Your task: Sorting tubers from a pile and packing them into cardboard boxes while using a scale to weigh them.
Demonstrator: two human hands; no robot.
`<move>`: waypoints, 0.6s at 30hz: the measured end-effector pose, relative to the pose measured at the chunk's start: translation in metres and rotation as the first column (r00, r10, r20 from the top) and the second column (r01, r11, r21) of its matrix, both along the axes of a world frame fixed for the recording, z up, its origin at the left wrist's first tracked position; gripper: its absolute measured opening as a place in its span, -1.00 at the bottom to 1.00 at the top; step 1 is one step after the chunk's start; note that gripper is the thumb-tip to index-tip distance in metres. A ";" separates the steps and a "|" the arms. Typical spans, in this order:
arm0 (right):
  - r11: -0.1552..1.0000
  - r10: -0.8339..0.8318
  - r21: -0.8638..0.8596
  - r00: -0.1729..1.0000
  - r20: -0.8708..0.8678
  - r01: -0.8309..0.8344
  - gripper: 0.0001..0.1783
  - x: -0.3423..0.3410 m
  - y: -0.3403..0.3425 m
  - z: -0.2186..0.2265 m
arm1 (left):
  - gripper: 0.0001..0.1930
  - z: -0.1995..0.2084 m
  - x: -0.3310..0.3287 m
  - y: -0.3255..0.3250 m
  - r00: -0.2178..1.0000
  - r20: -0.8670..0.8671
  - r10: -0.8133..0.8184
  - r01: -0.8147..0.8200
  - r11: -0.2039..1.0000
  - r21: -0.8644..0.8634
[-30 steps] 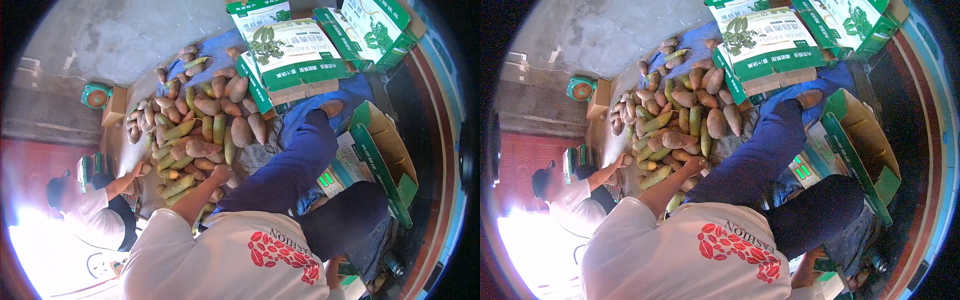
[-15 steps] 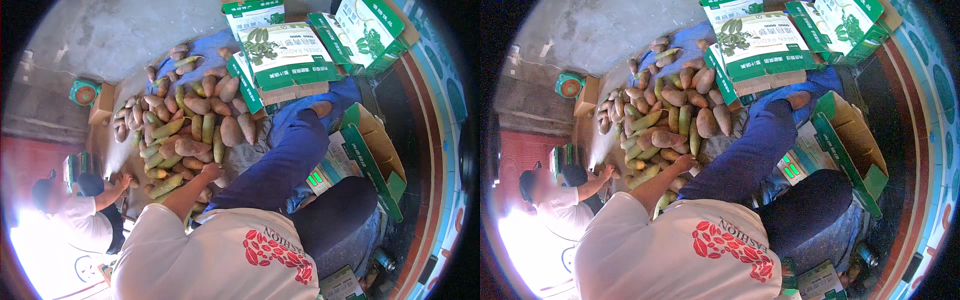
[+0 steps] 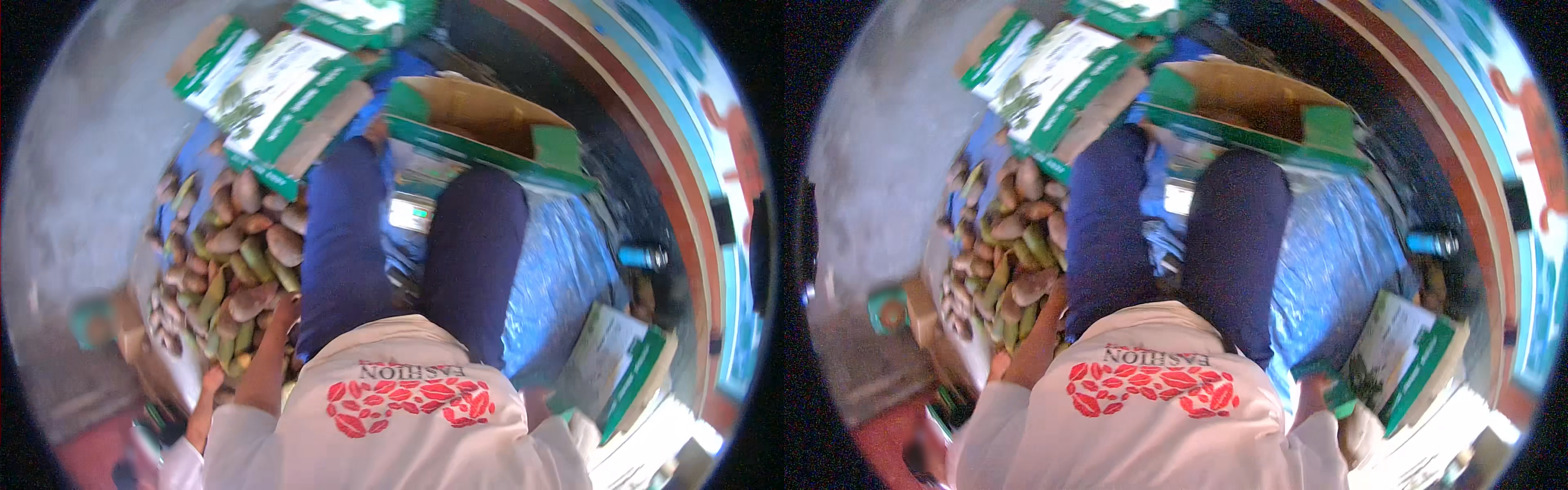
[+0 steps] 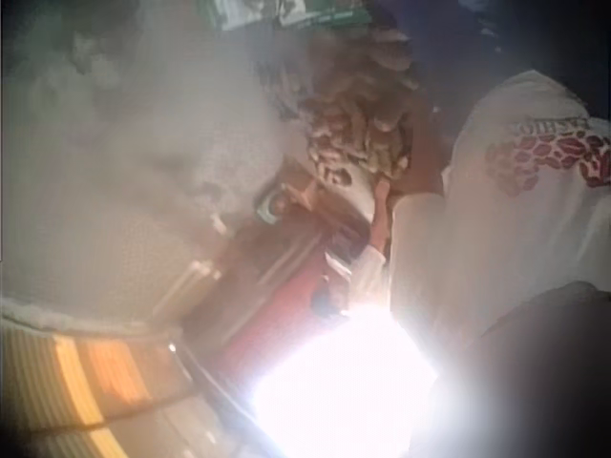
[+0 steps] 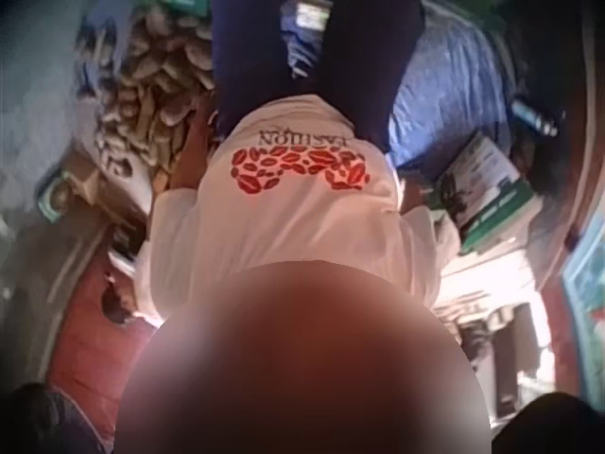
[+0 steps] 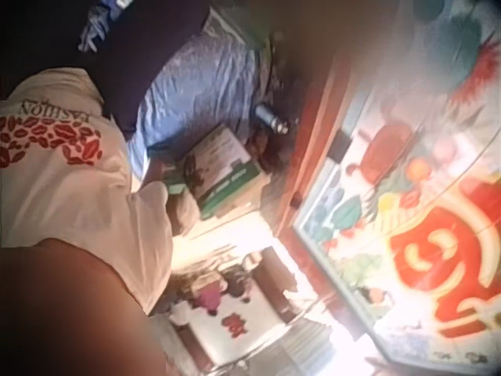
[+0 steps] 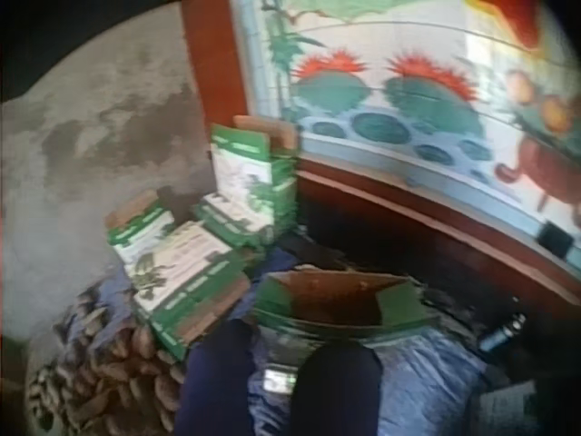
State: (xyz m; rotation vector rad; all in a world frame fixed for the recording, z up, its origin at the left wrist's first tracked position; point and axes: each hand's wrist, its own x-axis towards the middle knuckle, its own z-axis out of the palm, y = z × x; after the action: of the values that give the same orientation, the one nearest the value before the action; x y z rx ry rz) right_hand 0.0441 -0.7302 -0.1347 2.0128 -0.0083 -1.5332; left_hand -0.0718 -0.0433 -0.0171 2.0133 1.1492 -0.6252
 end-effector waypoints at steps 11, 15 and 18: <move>0.970 -0.170 0.185 0.984 0.051 0.158 -0.43 0.021 0.032 0.048 | -0.69 -0.121 -0.062 0.028 0.926 0.371 -0.065 0.118 0.985 -0.124; 0.889 -0.260 0.451 0.899 0.353 0.080 -0.51 0.094 0.076 0.086 | -0.66 -0.089 -0.059 0.008 0.986 -0.020 -0.163 0.165 0.975 0.152; 0.653 -0.368 0.666 0.618 0.694 -0.359 -0.63 0.142 0.080 0.078 | -0.65 -0.075 -0.055 -0.006 0.996 0.092 0.004 -0.009 0.998 0.061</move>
State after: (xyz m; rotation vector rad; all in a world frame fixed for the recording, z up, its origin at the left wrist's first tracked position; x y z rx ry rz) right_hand 0.1857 -0.6504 -0.0566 3.2524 0.3463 -0.4351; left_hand -0.1267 -0.0492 -0.0917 2.0671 1.1321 -0.4938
